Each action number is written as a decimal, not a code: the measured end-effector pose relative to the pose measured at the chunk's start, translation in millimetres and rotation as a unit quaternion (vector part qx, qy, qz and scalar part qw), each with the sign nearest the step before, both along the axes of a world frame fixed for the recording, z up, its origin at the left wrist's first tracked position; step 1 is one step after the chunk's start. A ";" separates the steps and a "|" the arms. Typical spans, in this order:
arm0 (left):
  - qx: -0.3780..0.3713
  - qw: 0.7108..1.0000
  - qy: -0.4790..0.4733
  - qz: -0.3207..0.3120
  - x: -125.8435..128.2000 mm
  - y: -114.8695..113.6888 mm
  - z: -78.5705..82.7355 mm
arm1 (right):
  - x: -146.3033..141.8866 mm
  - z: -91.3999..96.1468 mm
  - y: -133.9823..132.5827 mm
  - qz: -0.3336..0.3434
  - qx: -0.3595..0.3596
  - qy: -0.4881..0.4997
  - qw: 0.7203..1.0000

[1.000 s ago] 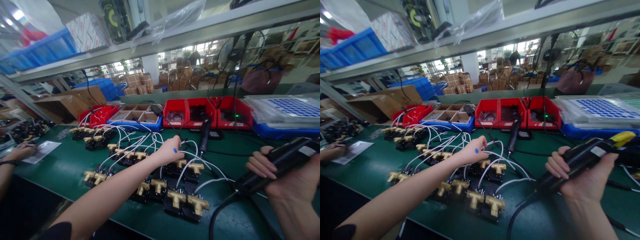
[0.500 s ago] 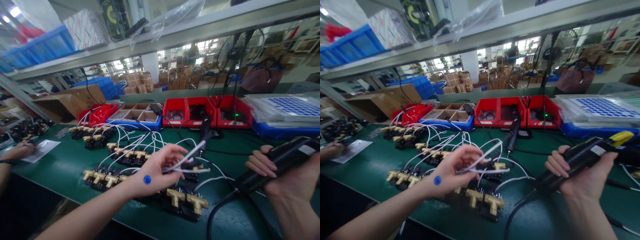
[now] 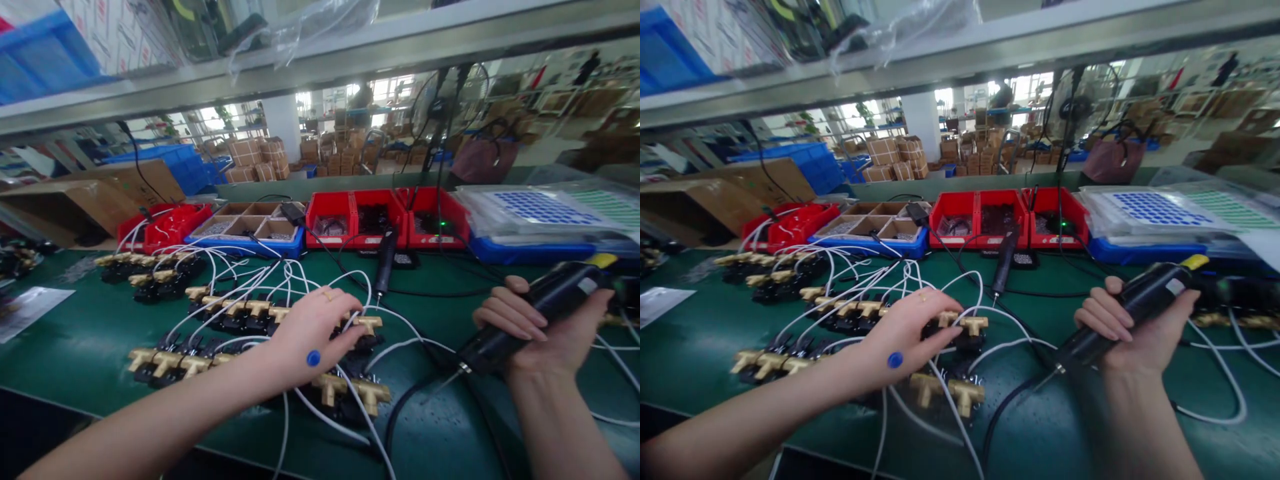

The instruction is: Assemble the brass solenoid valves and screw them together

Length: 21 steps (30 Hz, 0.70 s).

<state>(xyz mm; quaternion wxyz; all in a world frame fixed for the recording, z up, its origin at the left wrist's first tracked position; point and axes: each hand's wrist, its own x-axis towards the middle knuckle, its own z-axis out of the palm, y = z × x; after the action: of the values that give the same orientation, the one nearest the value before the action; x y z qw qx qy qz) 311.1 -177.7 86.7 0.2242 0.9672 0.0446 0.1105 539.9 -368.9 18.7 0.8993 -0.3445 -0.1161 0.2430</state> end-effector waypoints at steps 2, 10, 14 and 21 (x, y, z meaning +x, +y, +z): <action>0.056 0.994 0.088 0.016 28.5 -1.7 -5.2 | 4.6 -0.7 -6.0 0.012 0.063 0.032 0.997; 0.241 0.954 0.154 -0.093 79.9 -46.4 -27.9 | 18.7 -10.8 -14.4 0.059 0.180 0.073 0.979; 0.172 0.974 0.127 -0.077 63.3 -51.2 -10.5 | 18.3 -12.2 -21.5 0.089 0.245 0.086 0.961; -0.059 0.990 0.025 -0.129 -6.6 -51.8 -24.9 | -7.2 6.1 -31.5 0.369 0.782 0.494 0.089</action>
<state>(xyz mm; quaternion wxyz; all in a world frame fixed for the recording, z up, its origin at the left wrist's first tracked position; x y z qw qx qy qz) 304.4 -229.4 61.8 0.2917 0.9525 -0.0686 0.0541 532.7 -400.4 24.8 0.3171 0.8359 0.1164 0.4327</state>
